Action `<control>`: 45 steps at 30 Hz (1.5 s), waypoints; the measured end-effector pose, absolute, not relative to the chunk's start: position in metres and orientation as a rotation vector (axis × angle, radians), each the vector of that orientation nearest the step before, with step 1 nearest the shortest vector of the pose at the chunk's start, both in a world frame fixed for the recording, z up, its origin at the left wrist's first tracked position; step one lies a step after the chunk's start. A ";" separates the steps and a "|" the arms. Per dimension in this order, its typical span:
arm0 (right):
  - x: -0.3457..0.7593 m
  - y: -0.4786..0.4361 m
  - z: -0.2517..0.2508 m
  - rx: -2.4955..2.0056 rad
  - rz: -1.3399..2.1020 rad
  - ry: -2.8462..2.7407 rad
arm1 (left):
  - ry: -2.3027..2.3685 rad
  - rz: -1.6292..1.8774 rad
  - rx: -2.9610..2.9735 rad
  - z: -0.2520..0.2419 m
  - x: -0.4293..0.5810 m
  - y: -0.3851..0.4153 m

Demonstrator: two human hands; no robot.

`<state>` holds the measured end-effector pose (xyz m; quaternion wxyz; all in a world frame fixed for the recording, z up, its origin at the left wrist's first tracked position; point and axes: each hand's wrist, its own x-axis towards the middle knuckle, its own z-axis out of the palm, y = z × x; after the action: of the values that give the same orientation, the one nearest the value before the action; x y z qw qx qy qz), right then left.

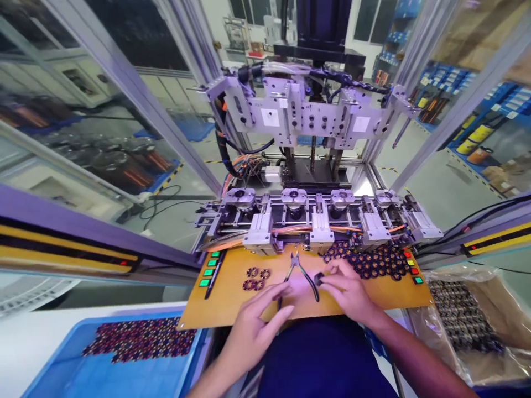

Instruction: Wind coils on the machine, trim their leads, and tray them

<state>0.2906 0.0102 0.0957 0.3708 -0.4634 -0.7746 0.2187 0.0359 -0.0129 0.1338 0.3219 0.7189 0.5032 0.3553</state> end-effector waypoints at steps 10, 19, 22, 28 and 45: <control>0.230 0.001 0.161 -0.683 1.244 -1.570 | 1.225 1.196 1.809 0.161 0.046 -0.021; 0.226 0.010 0.161 -0.761 1.321 -1.621 | 1.119 1.332 2.010 0.165 0.045 -0.009; 0.241 0.026 0.170 -0.766 1.210 -1.741 | 1.214 1.315 2.063 0.150 0.035 -0.006; 0.324 0.134 0.199 -0.911 0.478 -2.184 | 1.883 1.372 1.731 0.077 -0.014 -0.009; 0.379 0.240 0.191 -1.092 0.212 -2.529 | 2.108 1.168 1.345 -0.006 -0.038 -0.005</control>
<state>0.3793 0.2402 0.1906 0.1883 -0.3882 -0.8990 0.0754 -0.0377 -0.0052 -0.0064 0.1897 0.4784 0.7500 0.4155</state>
